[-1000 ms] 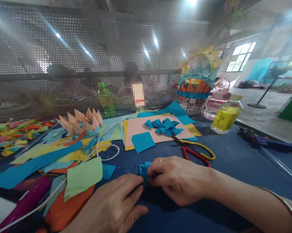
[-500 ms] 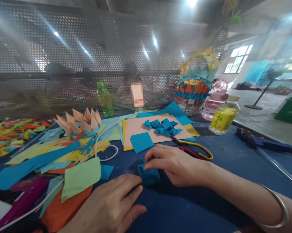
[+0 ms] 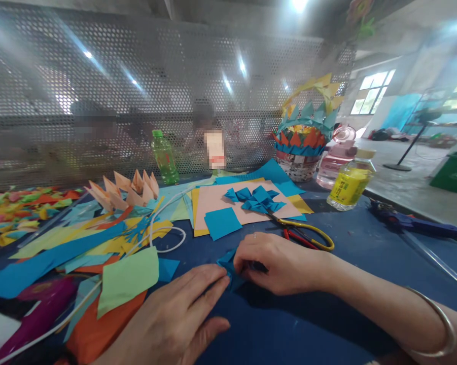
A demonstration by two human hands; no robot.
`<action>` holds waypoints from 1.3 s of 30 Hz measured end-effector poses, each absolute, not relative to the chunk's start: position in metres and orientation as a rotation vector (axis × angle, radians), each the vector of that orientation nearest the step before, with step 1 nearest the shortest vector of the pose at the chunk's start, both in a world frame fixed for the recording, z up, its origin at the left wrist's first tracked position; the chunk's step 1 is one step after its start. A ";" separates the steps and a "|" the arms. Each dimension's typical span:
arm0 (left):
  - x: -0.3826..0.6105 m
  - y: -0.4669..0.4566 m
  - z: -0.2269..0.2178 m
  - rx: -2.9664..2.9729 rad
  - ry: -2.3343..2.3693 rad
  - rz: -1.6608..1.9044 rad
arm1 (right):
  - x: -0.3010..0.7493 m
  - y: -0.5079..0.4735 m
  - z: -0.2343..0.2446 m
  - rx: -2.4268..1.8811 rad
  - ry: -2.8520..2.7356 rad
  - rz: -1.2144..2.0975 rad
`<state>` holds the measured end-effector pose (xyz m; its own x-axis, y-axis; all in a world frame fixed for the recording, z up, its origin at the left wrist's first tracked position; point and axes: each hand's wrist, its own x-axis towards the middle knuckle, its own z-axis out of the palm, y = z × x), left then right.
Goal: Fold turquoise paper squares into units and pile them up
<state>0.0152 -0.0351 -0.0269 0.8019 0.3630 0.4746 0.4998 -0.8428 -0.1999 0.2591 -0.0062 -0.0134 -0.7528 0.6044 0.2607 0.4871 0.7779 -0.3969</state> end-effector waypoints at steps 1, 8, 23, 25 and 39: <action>0.015 -0.035 -0.027 -2.674 -0.654 -0.586 | 0.258 -0.007 -0.015 -0.819 -2.582 0.462; 0.011 -0.034 -0.029 -2.728 -0.635 -0.467 | 0.257 -0.007 -0.019 -0.743 -2.577 0.548; 0.013 -0.037 -0.029 -2.804 -0.655 -0.567 | 0.262 0.000 -0.020 -0.635 -2.499 0.625; 0.014 -0.038 -0.028 -2.809 -0.646 -0.573 | 0.262 0.000 -0.020 -0.628 -2.506 0.623; 0.012 -0.037 -0.028 -2.807 -0.635 -0.507 | 0.262 -0.002 -0.019 -0.591 -2.557 0.526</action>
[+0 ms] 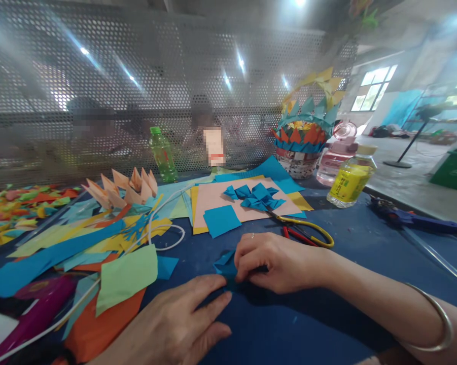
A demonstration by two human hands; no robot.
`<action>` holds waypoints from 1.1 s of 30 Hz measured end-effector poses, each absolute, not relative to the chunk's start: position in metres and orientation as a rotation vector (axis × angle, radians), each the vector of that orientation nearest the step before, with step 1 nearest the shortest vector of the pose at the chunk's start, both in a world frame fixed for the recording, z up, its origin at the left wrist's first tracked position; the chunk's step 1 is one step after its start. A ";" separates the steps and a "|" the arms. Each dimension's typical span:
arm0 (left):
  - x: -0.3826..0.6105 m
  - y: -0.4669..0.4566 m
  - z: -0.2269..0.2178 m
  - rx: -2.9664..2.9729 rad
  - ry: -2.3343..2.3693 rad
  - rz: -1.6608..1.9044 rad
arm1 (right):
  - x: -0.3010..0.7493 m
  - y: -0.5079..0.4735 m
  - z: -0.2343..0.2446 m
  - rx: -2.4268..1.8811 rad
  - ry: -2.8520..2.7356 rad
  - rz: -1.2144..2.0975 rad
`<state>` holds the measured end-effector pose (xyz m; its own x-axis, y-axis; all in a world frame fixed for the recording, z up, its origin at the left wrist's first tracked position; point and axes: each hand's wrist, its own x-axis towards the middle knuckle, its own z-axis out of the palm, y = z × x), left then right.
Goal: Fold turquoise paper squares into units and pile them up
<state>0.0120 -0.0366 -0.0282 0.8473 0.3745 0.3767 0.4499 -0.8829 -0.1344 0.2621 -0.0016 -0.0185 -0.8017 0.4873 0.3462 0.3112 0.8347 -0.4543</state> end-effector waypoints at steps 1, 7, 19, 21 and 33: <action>0.012 -0.037 -0.029 -2.809 -0.639 -0.506 | 0.262 -0.002 -0.018 -0.585 -2.560 0.515; 0.012 -0.038 -0.028 -2.798 -0.629 -0.555 | 0.261 -0.004 -0.015 -0.562 -2.612 0.431; 0.018 -0.035 -0.030 -2.801 -0.642 -0.561 | 0.262 -0.002 -0.015 -0.541 -2.638 0.413; 0.017 -0.035 -0.030 -2.797 -0.641 -0.564 | 0.261 -0.002 -0.015 -0.538 -2.638 0.407; 0.016 -0.035 -0.029 -2.794 -0.635 -0.508 | 0.263 -0.001 -0.018 -0.555 -2.588 0.488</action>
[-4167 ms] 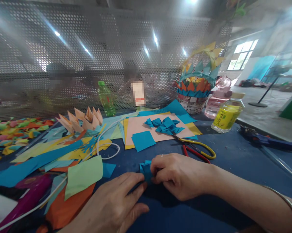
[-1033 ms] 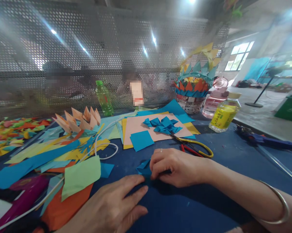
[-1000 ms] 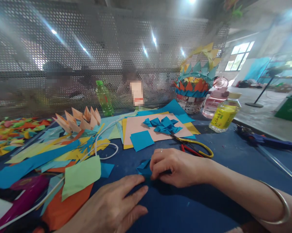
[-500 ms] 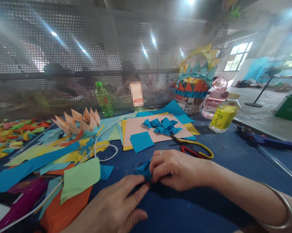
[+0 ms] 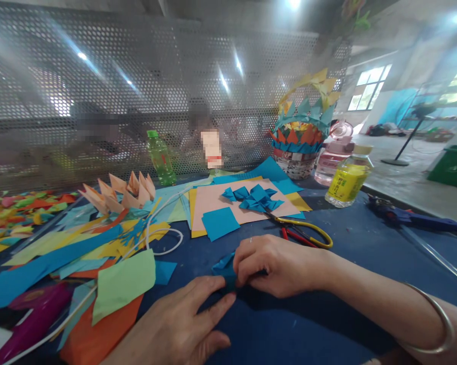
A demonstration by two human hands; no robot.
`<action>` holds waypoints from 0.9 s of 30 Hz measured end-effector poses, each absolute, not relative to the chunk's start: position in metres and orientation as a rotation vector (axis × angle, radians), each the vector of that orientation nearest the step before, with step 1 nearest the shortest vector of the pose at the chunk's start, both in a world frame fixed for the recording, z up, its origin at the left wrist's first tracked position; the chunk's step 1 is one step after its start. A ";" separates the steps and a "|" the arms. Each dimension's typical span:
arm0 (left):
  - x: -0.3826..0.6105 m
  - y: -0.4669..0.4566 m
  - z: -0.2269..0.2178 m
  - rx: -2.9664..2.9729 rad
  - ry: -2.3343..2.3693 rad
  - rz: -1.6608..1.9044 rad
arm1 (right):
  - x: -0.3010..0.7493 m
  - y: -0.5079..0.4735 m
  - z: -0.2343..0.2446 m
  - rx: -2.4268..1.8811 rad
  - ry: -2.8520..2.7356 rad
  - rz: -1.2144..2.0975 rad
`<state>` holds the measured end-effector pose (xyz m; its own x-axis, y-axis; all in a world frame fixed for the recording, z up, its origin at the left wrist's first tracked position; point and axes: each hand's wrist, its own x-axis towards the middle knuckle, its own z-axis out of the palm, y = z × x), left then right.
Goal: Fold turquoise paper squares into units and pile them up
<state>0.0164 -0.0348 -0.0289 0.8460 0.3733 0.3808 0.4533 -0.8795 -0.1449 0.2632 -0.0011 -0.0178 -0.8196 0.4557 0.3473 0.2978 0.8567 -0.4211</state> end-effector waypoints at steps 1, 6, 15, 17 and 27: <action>0.017 -0.035 -0.029 -2.796 -0.638 -0.504 | 0.263 -0.001 -0.018 -0.561 -2.590 0.485; 0.016 -0.037 -0.028 -2.808 -0.638 -0.495 | 0.262 -0.003 -0.016 -0.564 -2.623 0.436; 0.017 -0.035 -0.027 -2.802 -0.633 -0.510 | 0.262 -0.007 -0.011 -0.591 -2.752 0.220; 0.017 -0.036 -0.027 -2.818 -0.646 -0.506 | 0.262 -0.009 -0.010 -0.619 -2.797 0.190; 0.015 -0.040 -0.027 -2.793 -0.682 -0.475 | 0.264 -0.017 -0.006 -0.691 -2.911 -0.040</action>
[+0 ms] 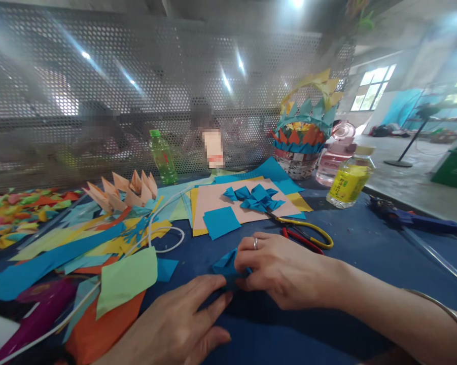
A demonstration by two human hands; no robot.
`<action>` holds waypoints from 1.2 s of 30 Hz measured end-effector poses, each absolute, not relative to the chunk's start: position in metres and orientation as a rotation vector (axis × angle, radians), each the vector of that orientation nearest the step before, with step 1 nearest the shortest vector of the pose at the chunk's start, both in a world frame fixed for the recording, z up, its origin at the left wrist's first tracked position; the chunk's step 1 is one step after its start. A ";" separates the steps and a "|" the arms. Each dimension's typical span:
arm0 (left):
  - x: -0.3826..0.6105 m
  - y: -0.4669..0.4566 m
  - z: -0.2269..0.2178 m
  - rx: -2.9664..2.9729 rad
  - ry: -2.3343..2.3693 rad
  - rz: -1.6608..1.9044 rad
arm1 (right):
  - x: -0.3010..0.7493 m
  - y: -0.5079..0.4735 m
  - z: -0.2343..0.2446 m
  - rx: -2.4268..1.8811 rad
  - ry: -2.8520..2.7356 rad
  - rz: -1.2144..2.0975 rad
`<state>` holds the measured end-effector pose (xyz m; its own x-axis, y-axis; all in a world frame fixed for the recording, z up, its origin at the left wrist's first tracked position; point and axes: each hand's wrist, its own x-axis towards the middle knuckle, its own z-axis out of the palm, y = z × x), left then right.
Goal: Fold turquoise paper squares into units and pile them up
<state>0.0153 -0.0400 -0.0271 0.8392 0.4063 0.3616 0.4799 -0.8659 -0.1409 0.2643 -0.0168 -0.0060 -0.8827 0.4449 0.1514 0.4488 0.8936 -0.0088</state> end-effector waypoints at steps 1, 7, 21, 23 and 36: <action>0.015 -0.040 -0.027 -2.787 -0.681 -0.475 | 0.264 -0.016 -0.006 -0.699 -2.911 -0.062; 0.013 -0.039 -0.030 -2.748 -0.663 -0.479 | 0.264 -0.016 -0.006 -0.688 -2.871 -0.067; 0.015 -0.038 -0.028 -2.770 -0.670 -0.490 | 0.272 0.000 -0.016 -0.685 -2.621 -0.041; 0.015 -0.038 -0.028 -2.780 -0.674 -0.510 | 0.273 0.002 -0.016 -0.702 -2.623 0.010; 0.014 -0.036 -0.027 -2.837 -0.672 -0.637 | 0.270 0.002 -0.016 -0.848 -2.590 0.231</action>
